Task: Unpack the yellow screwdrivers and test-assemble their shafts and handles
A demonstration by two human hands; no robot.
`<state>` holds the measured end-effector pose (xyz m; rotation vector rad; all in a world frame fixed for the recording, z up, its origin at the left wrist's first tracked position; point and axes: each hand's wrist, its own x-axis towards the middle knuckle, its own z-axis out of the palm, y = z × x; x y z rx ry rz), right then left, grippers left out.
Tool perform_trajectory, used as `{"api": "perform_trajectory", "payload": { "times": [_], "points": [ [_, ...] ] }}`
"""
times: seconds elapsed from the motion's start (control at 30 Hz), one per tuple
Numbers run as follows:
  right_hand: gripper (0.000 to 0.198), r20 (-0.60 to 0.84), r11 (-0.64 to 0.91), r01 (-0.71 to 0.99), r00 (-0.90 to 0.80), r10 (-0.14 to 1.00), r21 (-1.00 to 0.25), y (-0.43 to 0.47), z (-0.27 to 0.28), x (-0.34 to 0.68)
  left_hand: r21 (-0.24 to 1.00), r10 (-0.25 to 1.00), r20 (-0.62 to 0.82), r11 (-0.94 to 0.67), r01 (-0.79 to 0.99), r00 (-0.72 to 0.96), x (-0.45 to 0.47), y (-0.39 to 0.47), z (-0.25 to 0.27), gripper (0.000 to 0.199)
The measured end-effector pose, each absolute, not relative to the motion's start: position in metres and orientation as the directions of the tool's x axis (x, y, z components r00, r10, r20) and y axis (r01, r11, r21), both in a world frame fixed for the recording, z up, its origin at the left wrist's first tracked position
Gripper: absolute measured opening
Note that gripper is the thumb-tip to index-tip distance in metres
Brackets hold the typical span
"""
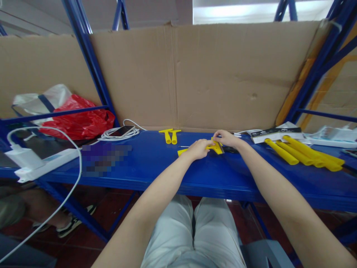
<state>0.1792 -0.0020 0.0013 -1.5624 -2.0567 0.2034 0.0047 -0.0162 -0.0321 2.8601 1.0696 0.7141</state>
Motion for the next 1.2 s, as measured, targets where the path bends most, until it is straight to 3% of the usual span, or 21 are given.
{"api": "perform_trajectory", "payload": {
  "times": [0.27, 0.57, 0.87, 1.03, 1.2],
  "points": [
    [0.010, 0.329, 0.271, 0.786, -0.092, 0.940, -0.556, 0.000, -0.008, 0.175, 0.135, 0.635, 0.416, -0.751, 0.647, 0.650, 0.006, -0.020, -0.030, 0.039],
    [0.027, 0.297, 0.245, 0.536, 0.012, 0.955, -0.808, 0.008, -0.012, 0.178, 0.181, 0.675, 0.432, -0.715, 0.675, 0.598, 0.003, -0.017, -0.029, 0.037],
    [0.052, -0.007, 0.067, 0.327, -0.220, 0.976, -0.943, -0.021, 0.003, 0.168, 0.206, 0.702, 0.455, -0.681, 0.703, 0.547, 0.002, -0.016, -0.029, 0.040],
    [0.059, -0.016, 0.037, 0.264, -0.197, 0.980, -0.964, -0.025, 0.005, 0.164, 0.197, 0.750, 0.423, -0.624, 0.756, 0.509, 0.002, -0.021, -0.025, 0.045],
    [0.067, -0.023, 0.032, 0.283, -0.191, 0.981, -0.959, -0.026, 0.004, 0.160, 0.107, 0.815, 0.336, -0.532, 0.840, 0.473, 0.000, -0.029, -0.022, 0.055]
  ]
}}
